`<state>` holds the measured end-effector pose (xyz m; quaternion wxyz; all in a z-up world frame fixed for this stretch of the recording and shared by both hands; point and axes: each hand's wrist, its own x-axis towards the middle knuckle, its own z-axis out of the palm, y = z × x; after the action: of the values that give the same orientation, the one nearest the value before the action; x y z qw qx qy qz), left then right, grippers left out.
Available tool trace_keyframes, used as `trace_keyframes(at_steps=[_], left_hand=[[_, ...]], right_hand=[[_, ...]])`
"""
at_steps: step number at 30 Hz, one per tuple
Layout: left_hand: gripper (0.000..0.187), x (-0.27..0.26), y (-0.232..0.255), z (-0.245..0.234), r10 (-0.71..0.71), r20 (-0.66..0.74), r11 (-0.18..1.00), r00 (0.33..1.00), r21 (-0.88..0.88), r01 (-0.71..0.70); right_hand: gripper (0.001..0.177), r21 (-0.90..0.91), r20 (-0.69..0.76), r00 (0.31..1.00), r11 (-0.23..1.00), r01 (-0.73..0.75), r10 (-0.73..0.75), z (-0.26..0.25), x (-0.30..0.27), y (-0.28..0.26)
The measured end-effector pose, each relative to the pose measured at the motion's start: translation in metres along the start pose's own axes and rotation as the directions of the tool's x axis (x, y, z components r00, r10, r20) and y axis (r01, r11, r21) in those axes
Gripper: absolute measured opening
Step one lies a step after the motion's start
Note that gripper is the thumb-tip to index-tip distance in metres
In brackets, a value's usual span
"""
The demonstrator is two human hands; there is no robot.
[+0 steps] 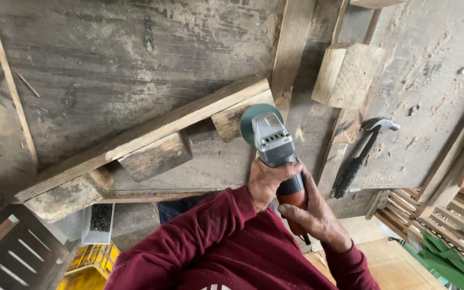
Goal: The person uses an angle grinder to smooth the surface of a wooden pallet. They hold the tool with both hands and move it back and forth across the wood, generating sparks and dust. The person occasionally repositions the pallet to access different areas.
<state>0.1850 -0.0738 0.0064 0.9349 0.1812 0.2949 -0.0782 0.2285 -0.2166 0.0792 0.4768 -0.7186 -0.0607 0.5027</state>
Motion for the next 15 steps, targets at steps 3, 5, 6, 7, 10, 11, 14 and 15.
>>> trace_keyframes(at_steps=[3, 5, 6, 7, 10, 11, 14, 15], left_hand=[[0.039, 0.006, -0.002, -0.002, 0.05, 0.031, 0.999, 0.998, 0.007, -0.05], [0.035, 0.005, -0.006, -0.003, 0.059, 0.058, 0.998, 0.997, -0.001, -0.059], [0.036, 0.012, -0.004, -0.004, 0.045, 0.058, 0.999, 0.997, 0.019, -0.046], [0.036, 0.013, -0.004, -0.004, 0.03, 0.057, 0.999, 0.998, 0.04, -0.032], [0.034, 0.015, -0.011, -0.005, -0.006, 0.037, 0.997, 0.999, 0.08, 0.003], [0.032, 0.017, -0.016, -0.007, -0.018, 0.028, 0.996, 0.999, 0.089, 0.015], [0.028, 0.012, -0.03, -0.007, -0.005, 0.047, 0.999, 0.999, 0.042, 0.003], [0.027, 0.002, -0.034, -0.005, -0.043, 0.037, 0.999, 0.998, 0.025, 0.042]], right_hand=[[0.114, 0.045, -0.086, 0.959, 0.963, -0.267, 0.27, 0.0, -0.003, 0.006], [0.113, 0.055, -0.103, 0.965, 0.97, -0.235, 0.24, 0.001, -0.009, 0.006], [0.112, 0.052, -0.112, 0.972, 0.978, -0.2, 0.205, -0.001, -0.003, 0.005], [0.111, 0.019, -0.101, 0.986, 0.991, -0.133, 0.134, -0.001, -0.002, 0.002], [0.108, 0.002, -0.095, 0.99, 0.994, -0.106, 0.106, 0.0, -0.002, -0.001], [0.109, 0.043, -0.116, 0.973, 0.98, -0.194, 0.197, -0.002, -0.001, 0.002], [0.108, 0.112, -0.129, 0.958, 0.963, -0.244, 0.257, -0.005, -0.01, 0.009], [0.107, 0.125, -0.126, 0.963, 0.967, -0.223, 0.239, -0.002, -0.019, 0.009]])
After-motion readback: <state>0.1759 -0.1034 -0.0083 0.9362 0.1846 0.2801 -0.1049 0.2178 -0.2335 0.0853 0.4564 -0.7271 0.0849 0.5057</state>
